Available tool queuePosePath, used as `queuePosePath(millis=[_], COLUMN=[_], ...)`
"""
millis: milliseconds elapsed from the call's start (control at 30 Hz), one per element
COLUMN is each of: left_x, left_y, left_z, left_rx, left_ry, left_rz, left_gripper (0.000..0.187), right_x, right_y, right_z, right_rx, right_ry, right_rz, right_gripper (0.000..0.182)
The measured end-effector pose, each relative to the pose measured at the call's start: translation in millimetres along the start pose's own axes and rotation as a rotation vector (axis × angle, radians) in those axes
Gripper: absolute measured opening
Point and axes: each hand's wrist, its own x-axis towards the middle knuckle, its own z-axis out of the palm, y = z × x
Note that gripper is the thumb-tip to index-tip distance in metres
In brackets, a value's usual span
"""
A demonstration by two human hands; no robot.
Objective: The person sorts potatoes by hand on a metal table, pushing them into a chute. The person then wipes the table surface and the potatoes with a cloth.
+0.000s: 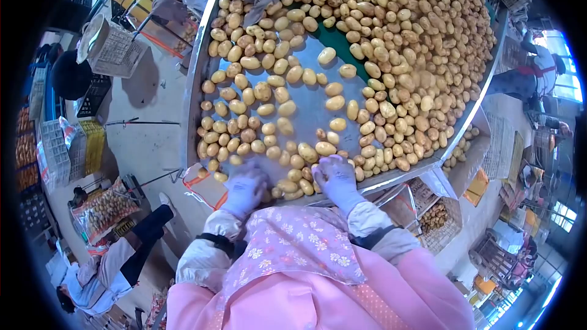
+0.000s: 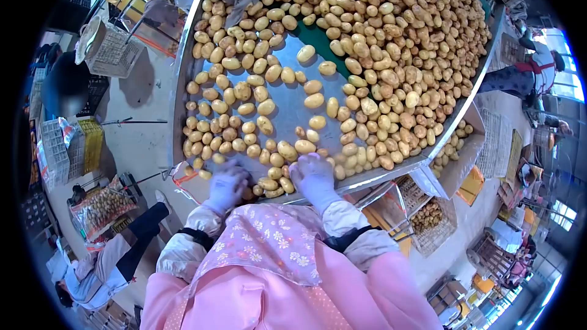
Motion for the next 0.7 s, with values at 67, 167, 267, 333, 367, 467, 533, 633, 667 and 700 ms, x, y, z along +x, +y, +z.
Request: queuePosePath(millis=[67, 167, 267, 333, 367, 467, 533, 633, 667, 700], left_x=[-1, 43, 92, 95, 94, 92, 92, 83, 77, 67], left_y=[-8, -2, 18, 20, 14, 6, 2, -8, -13, -11], left_z=[-13, -36, -44, -35, -21, -13, -19, -17, -15, -15], left_rx=[-0.021, -0.016, 0.030, 0.038, 0.029, -0.019, -0.095, -0.002, 0.041, 0.045], left_ry=[0.092, 0.323, 0.222, -0.004, 0.066, 0.109, 0.044, 0.073, 0.069, 0.054], left_rz=[-0.152, -0.217, -0.162, -0.207, -0.218, -0.223, -0.220, -0.170, -0.169, -0.170], left_gripper=[0.035, 0.036, 0.038, 0.038, 0.039, 0.042, 0.045, 0.049, 0.052, 0.052], right_x=[17, 72, 98, 87, 85, 77, 78, 81, 79, 70], right_y=[0, 15, -1, 0, 3, -27, -48, -77, -81, -80], right_z=[-7, 20, 20, 15, 11, 17, 63, 73, 76, 75], right_rx=[0.107, 0.079, -0.008, 0.133, 0.266, 0.306, 0.024, -0.224, -0.163, -0.149], right_ry=[0.262, 0.084, -0.110, -0.030, 0.052, 0.030, -0.090, -0.228, -0.253, -0.259], right_rz=[-0.147, -0.147, -0.073, -0.018, 0.022, -0.263, -0.429, -0.397, -0.344, -0.338], right_gripper=[0.034, 0.028, 0.027, 0.027, 0.028, 0.023, 0.018, 0.018, 0.019, 0.019])
